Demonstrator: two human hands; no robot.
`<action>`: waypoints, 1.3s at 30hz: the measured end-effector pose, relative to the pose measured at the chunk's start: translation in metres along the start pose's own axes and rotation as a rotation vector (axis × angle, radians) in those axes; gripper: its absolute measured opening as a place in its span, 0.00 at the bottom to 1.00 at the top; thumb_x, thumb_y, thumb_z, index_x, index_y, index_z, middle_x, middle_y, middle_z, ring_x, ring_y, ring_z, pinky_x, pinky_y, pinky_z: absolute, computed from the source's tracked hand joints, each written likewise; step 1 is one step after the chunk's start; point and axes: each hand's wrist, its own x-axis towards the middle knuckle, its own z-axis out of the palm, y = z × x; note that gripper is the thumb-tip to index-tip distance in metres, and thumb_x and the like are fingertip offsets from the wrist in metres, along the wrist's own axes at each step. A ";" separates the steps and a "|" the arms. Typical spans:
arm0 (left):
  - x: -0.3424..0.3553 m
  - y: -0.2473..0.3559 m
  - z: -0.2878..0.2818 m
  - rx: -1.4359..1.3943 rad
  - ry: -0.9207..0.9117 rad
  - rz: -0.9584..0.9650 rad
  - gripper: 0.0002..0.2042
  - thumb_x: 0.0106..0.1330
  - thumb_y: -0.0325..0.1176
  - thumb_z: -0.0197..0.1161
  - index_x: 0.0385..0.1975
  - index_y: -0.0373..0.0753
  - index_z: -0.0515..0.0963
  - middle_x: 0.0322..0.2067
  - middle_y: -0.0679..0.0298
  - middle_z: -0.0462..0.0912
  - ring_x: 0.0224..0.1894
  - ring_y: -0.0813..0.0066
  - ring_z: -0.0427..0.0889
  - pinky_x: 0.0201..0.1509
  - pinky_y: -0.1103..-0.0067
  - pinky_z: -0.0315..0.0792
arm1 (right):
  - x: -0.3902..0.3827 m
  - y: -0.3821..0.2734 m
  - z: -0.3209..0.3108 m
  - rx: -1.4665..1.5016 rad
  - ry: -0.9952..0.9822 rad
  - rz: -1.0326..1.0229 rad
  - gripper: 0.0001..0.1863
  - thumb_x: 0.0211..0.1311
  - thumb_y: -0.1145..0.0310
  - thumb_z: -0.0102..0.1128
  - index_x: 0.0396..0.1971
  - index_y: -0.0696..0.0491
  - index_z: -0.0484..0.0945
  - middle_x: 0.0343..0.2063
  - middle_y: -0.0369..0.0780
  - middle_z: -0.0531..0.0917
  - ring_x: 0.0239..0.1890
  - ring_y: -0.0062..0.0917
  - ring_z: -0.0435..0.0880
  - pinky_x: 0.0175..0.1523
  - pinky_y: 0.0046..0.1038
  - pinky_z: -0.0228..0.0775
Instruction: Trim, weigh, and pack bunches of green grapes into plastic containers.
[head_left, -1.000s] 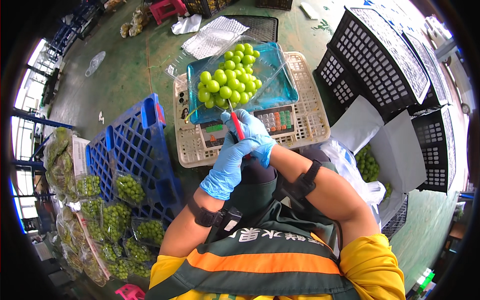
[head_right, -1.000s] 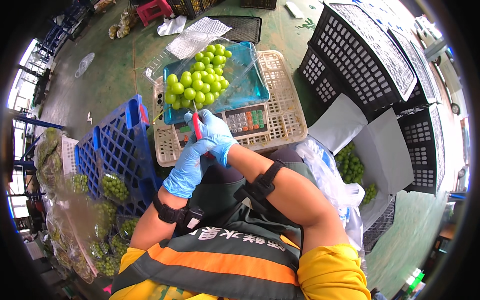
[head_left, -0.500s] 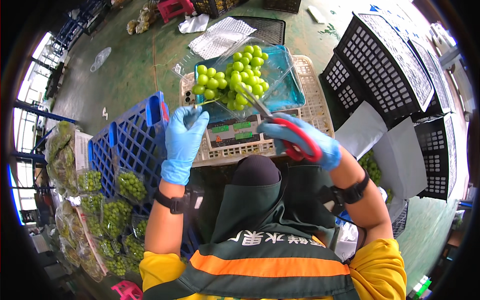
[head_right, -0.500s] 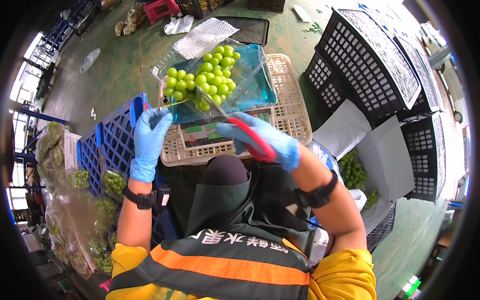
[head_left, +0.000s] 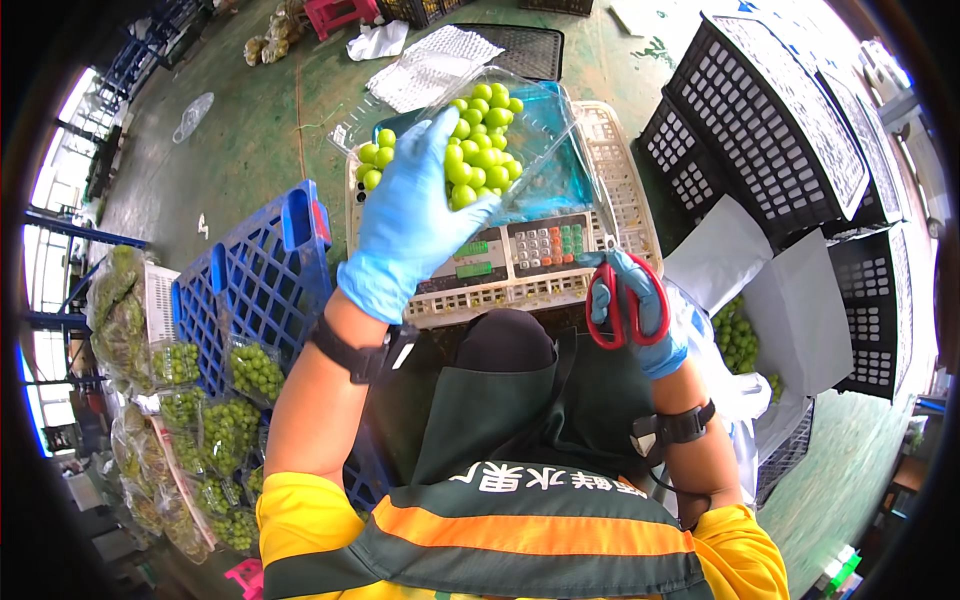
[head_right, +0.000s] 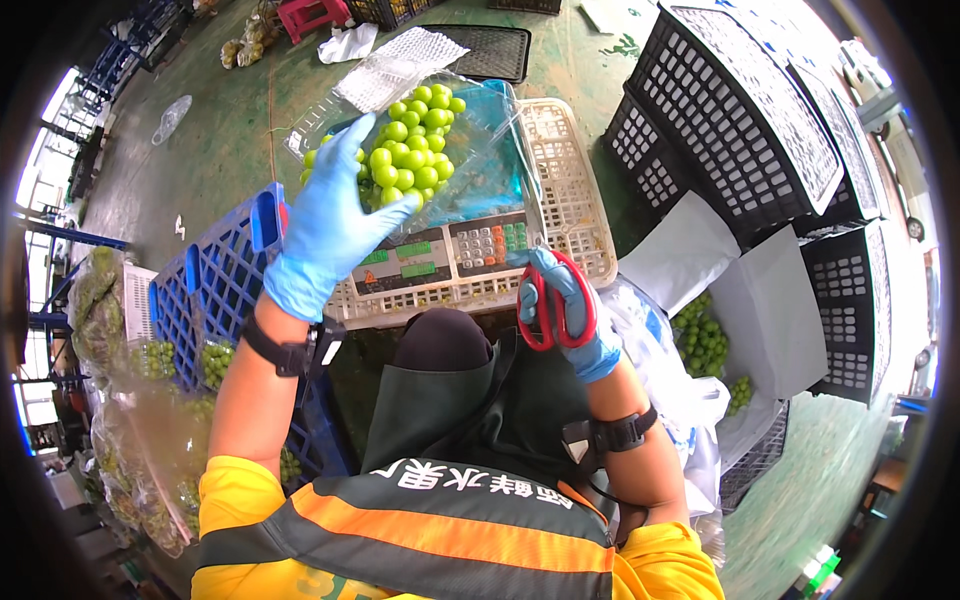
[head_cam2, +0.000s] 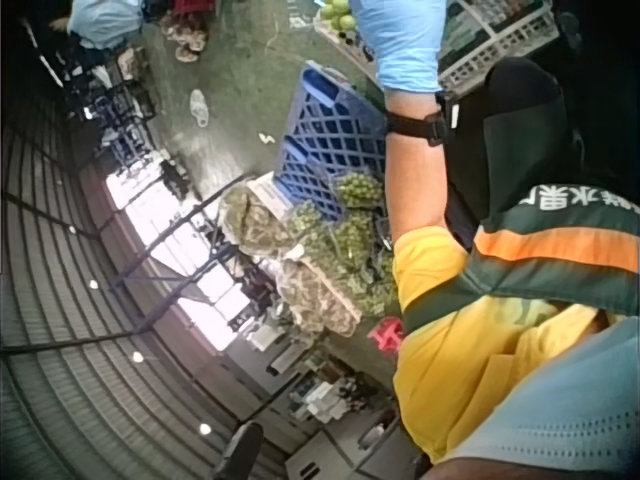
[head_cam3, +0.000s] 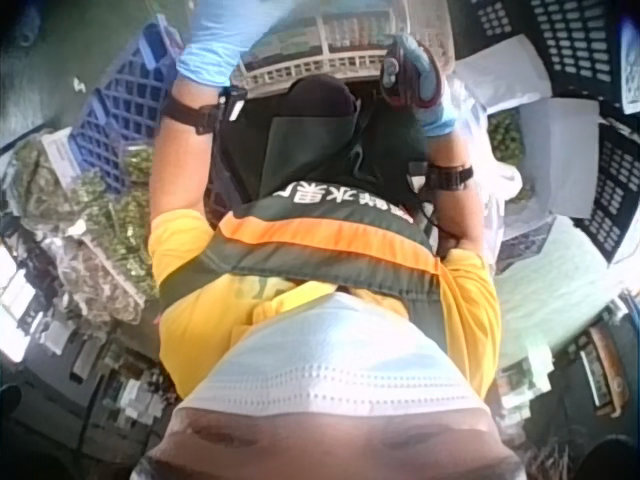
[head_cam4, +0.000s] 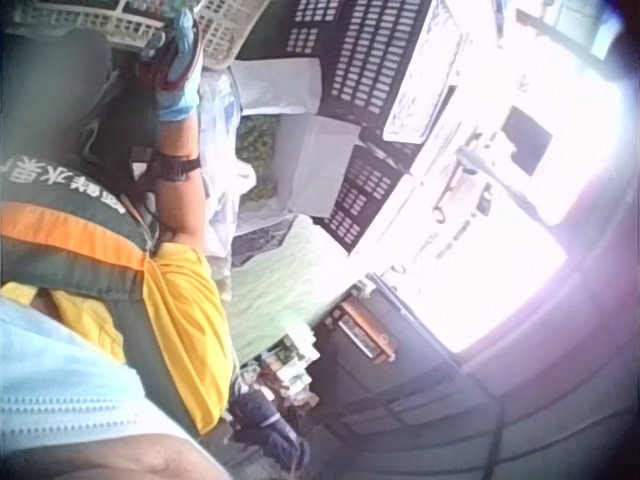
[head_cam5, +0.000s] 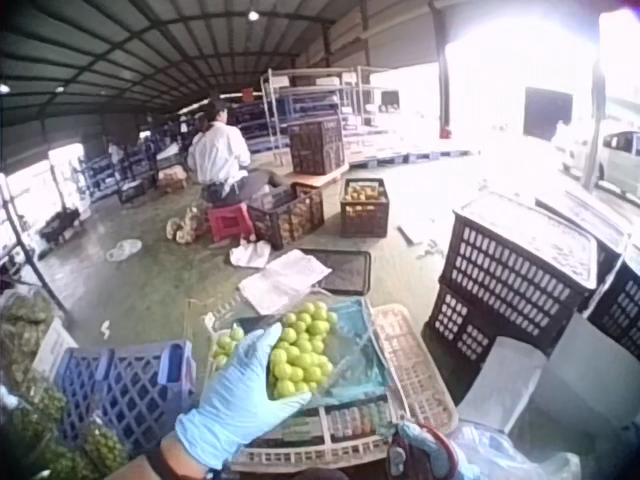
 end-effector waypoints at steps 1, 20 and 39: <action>0.007 0.004 -0.001 -0.020 -0.096 -0.071 0.36 0.43 0.39 0.70 0.54 0.38 0.63 0.44 0.53 0.72 0.48 0.56 0.72 0.51 0.69 0.68 | 0.002 0.008 -0.004 0.055 -0.006 0.020 0.19 0.64 0.58 0.48 0.42 0.59 0.72 0.17 0.34 0.73 0.19 0.18 0.71 0.26 0.17 0.66; 0.073 -0.026 -0.035 -0.788 -0.168 -0.428 0.10 0.53 0.26 0.62 0.36 0.37 0.75 0.32 0.67 0.77 0.34 0.81 0.74 0.43 0.84 0.71 | 0.011 0.021 -0.025 0.214 -0.024 -0.023 0.18 0.61 0.58 0.53 0.41 0.59 0.72 0.22 0.34 0.74 0.22 0.15 0.73 0.28 0.18 0.69; -0.111 -0.067 -0.126 -1.044 0.121 -0.801 0.10 0.52 0.24 0.60 0.34 0.39 0.72 0.35 0.67 0.76 0.38 0.77 0.74 0.48 0.79 0.69 | 0.054 -0.034 -0.051 -0.416 0.206 -0.169 0.10 0.58 0.62 0.56 0.35 0.52 0.75 0.17 0.32 0.72 0.17 0.14 0.69 0.22 0.15 0.61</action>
